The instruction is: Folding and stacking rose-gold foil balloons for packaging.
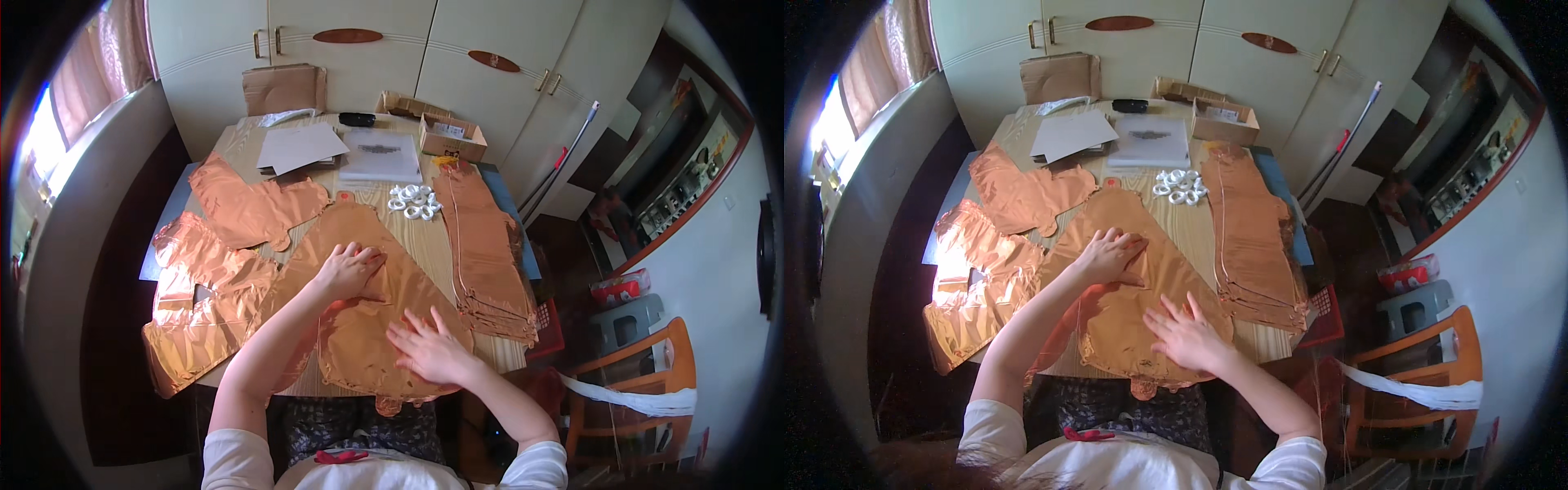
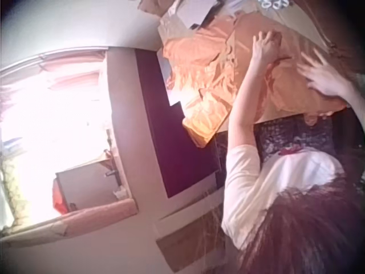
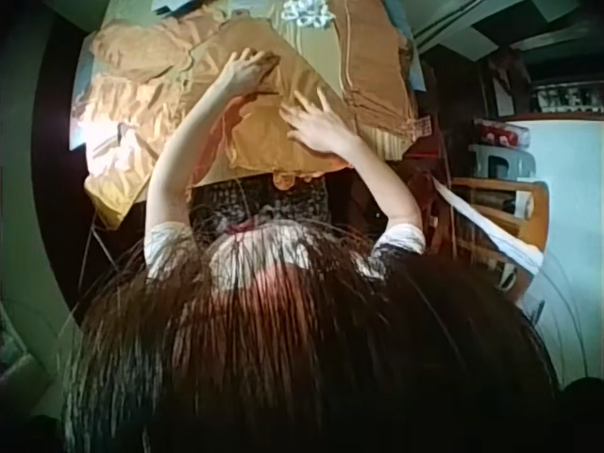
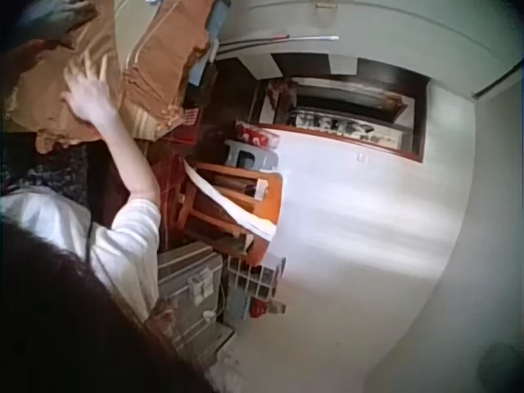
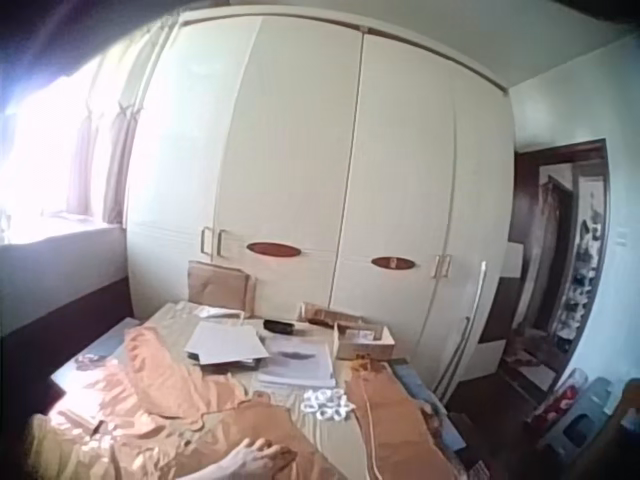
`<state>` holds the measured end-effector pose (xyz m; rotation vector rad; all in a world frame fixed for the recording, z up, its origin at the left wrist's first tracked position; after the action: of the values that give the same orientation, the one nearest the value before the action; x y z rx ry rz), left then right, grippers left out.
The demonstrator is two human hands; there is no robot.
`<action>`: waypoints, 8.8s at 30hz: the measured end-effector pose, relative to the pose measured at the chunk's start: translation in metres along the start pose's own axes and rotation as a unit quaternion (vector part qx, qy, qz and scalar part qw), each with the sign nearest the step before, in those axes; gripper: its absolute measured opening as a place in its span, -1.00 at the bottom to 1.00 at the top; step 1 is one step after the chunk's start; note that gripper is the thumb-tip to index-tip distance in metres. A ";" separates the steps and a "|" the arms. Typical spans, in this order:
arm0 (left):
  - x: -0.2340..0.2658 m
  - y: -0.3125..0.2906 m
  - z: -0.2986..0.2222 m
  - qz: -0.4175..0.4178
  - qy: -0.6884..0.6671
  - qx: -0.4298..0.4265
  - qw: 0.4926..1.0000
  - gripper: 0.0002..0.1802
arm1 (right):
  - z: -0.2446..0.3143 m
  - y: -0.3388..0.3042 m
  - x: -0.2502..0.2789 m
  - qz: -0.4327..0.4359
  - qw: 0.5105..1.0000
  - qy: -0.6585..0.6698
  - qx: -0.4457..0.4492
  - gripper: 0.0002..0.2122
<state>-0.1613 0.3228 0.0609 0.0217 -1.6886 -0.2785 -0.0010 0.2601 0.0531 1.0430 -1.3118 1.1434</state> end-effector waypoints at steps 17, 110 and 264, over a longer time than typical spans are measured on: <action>0.004 0.003 0.002 0.034 -0.056 0.021 0.998 -0.04 | -0.017 -0.187 -0.066 -0.443 0.609 0.528 -0.392 -0.61; 0.003 -0.064 -0.048 0.091 -0.170 -0.116 0.974 0.12 | 0.028 -0.039 -0.001 -0.140 0.976 0.096 -0.137 -0.52; 0.013 -0.038 -0.010 0.017 -0.339 0.109 0.934 -0.40 | -0.006 -0.040 0.027 -0.267 0.953 0.088 -0.113 -0.72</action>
<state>-0.1587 0.2820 0.0669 0.0677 -2.4014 -0.0664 0.0380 0.2605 0.0821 1.0152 -0.9132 0.6407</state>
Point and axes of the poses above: each hand's wrist, its own y-axis towards the middle knuckle, its own x-axis out of the back of the hand, z = x × y, the point moved 10 cm from there along y, towards the middle knuckle, and after that the axes turned 5 degrees about -y, right-handed, at the moved point
